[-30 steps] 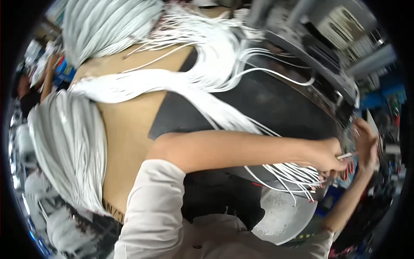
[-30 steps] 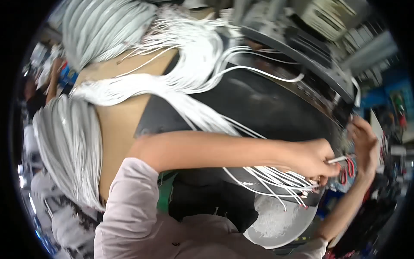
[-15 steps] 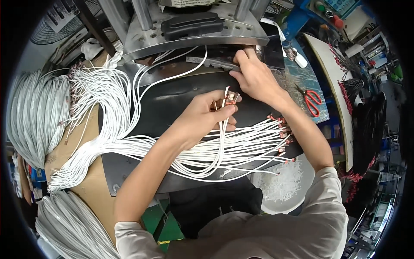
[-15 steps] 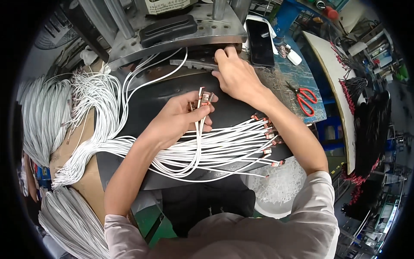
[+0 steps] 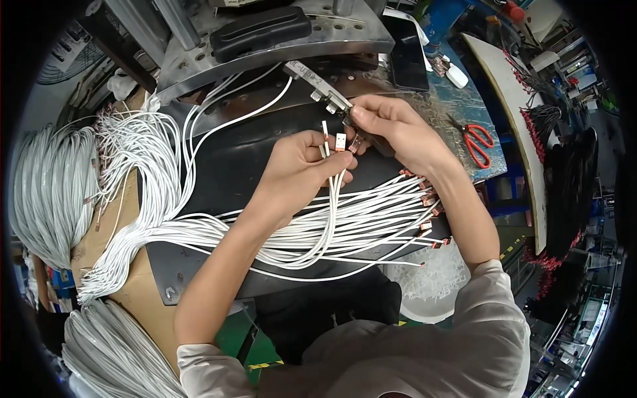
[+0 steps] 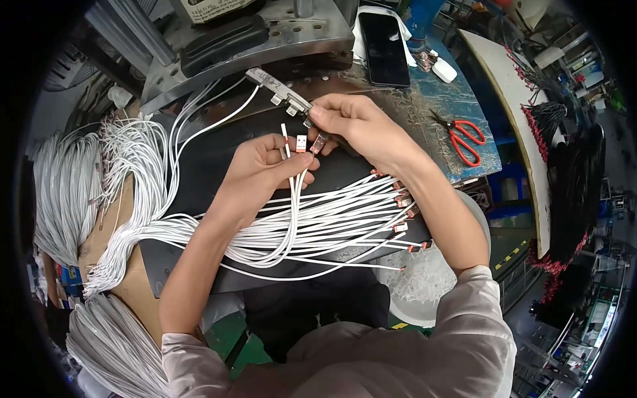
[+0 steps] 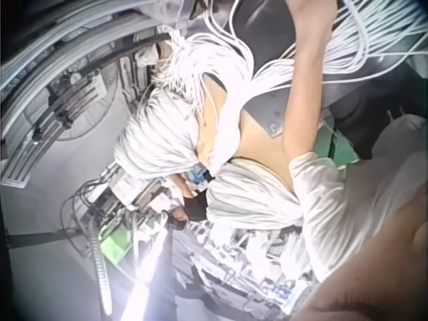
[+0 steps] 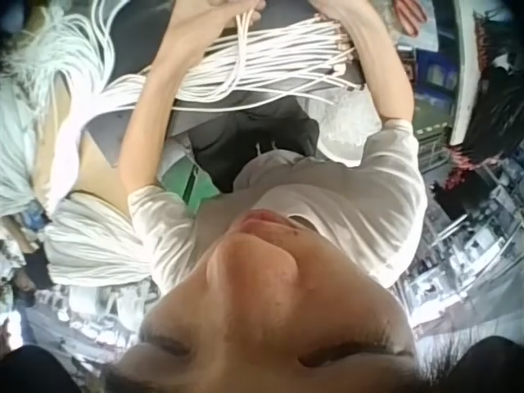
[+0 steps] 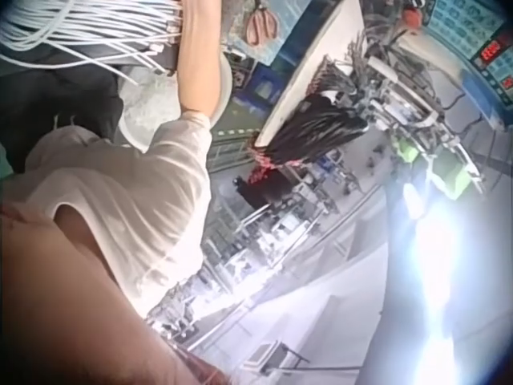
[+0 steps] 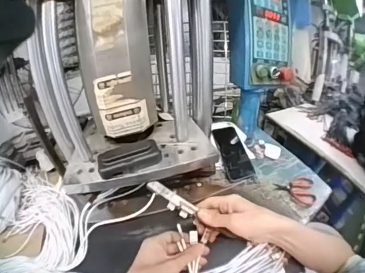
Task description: The person inserts cable ends into a metal fixture, loads the fixture into a molding machine, operates the press, and removes the molded cables.
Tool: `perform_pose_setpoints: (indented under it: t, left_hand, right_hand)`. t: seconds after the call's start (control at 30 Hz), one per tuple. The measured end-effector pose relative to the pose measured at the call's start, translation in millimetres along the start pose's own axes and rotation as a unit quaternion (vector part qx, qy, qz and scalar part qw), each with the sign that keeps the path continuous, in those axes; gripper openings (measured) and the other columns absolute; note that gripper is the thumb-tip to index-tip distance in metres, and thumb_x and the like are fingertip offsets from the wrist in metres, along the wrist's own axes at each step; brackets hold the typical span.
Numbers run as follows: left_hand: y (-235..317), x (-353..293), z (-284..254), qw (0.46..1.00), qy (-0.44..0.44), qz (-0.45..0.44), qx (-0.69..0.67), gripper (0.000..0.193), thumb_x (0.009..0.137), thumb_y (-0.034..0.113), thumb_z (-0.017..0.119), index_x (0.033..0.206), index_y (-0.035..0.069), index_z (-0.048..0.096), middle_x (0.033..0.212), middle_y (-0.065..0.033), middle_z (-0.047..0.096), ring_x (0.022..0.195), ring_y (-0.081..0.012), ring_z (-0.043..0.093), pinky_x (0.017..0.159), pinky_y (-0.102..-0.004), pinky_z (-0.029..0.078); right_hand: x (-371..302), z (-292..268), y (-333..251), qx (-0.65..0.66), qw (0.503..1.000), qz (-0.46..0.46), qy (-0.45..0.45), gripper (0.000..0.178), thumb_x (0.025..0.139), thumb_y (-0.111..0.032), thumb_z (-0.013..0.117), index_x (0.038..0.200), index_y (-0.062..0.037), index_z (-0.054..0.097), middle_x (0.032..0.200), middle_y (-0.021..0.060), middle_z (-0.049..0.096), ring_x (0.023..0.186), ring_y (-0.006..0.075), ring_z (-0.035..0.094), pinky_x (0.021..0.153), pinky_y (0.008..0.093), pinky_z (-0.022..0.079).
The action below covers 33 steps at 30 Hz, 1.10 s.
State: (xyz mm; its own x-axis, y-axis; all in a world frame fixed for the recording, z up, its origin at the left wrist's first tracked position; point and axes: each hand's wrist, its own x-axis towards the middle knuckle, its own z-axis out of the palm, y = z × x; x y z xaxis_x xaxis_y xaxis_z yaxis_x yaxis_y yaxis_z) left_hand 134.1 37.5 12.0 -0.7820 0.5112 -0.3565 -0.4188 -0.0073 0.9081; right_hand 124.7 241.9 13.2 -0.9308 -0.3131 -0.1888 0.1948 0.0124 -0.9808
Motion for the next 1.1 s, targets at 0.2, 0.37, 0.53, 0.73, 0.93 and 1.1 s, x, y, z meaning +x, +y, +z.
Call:
perform_pose_setpoints:
  t: [0.2, 0.37, 0.53, 0.73, 0.93, 1.1]
  left_hand:
    - [3, 0, 3, 1.0, 0.026, 0.0, 0.002, 0.02, 0.093, 0.009, 0.069, 0.104, -0.006, 0.061, 0.092, -0.0123, 0.07, 0.08, -0.014, 0.068, 0.068, -0.024, 0.054]
    - [-7, -1, -2, 0.999, 0.024, 0.03, 0.013, 0.018, 0.095, 0.01, 0.066, 0.105, -0.005, 0.063, 0.09, -0.0105, 0.07, 0.075, -0.0116, 0.066, 0.066, -0.0233, 0.053]
    - [-2, -2, 0, 0.999, 0.022, 0.013, -0.02, 0.018, 0.098, 0.011, 0.063, 0.104, -0.005, 0.065, 0.087, -0.0084, 0.069, 0.069, -0.0094, 0.063, 0.063, -0.0219, 0.051]
    - [-8, 2, -10, 0.994, 0.028, 0.101, 0.037, 0.024, 0.099, 0.017, 0.062, 0.106, -0.007, 0.065, 0.085, -0.0072, 0.068, 0.065, -0.0081, 0.062, 0.058, -0.0212, 0.05]
    - [-7, -3, -5, 0.996, 0.035, 0.057, 0.064, 0.034, 0.1, 0.026, 0.061, 0.108, -0.006, 0.068, 0.081, -0.0051, 0.065, 0.064, -0.0074, 0.061, 0.055, -0.0211, 0.049]
    - [-21, -5, -15, 0.986, 0.071, 0.125, 0.082, 0.037, 0.1, 0.027, 0.059, 0.093, -0.007, 0.071, 0.073, -0.0095, 0.07, 0.059, -0.0118, 0.067, 0.053, -0.0258, 0.052]
  right_hand:
    - [-5, 6, -5, -0.077, 0.997, -0.004, 0.009, 0.029, 0.102, -0.027, 0.056, 0.112, -0.0004, 0.062, 0.089, 0.0011, 0.064, 0.076, 0.0064, 0.057, 0.064, 0.0211, 0.046]
    - [-4, 2, -7, -0.071, 0.997, 0.006, 0.031, 0.03, 0.102, -0.026, 0.057, 0.115, 0.0005, 0.062, 0.088, 0.0, 0.064, 0.074, 0.0046, 0.055, 0.058, 0.0194, 0.041]
    - [-4, 0, -3, -0.115, 0.993, 0.005, -0.016, 0.029, 0.101, -0.025, 0.058, 0.114, 0.0012, 0.063, 0.088, 0.0003, 0.065, 0.072, 0.0028, 0.054, 0.056, 0.0179, 0.038]
    - [-6, 5, -12, -0.084, 0.996, 0.014, 0.004, 0.029, 0.093, -0.02, 0.069, 0.113, 0.0016, 0.064, 0.085, -0.0003, 0.066, 0.067, 0.002, 0.053, 0.054, 0.017, 0.036]
    - [-5, -18, -11, -0.084, 0.994, 0.022, 0.059, 0.035, 0.083, -0.013, 0.078, 0.112, 0.0001, 0.065, 0.081, -0.0022, 0.066, 0.064, 0.0012, 0.054, 0.053, 0.017, 0.035]
    - [3, 10, -12, -0.151, 0.988, 0.012, 0.019, 0.033, 0.081, -0.011, 0.077, 0.11, -0.0016, 0.065, 0.082, -0.0016, 0.066, 0.064, 0.0018, 0.054, 0.052, 0.0175, 0.034]
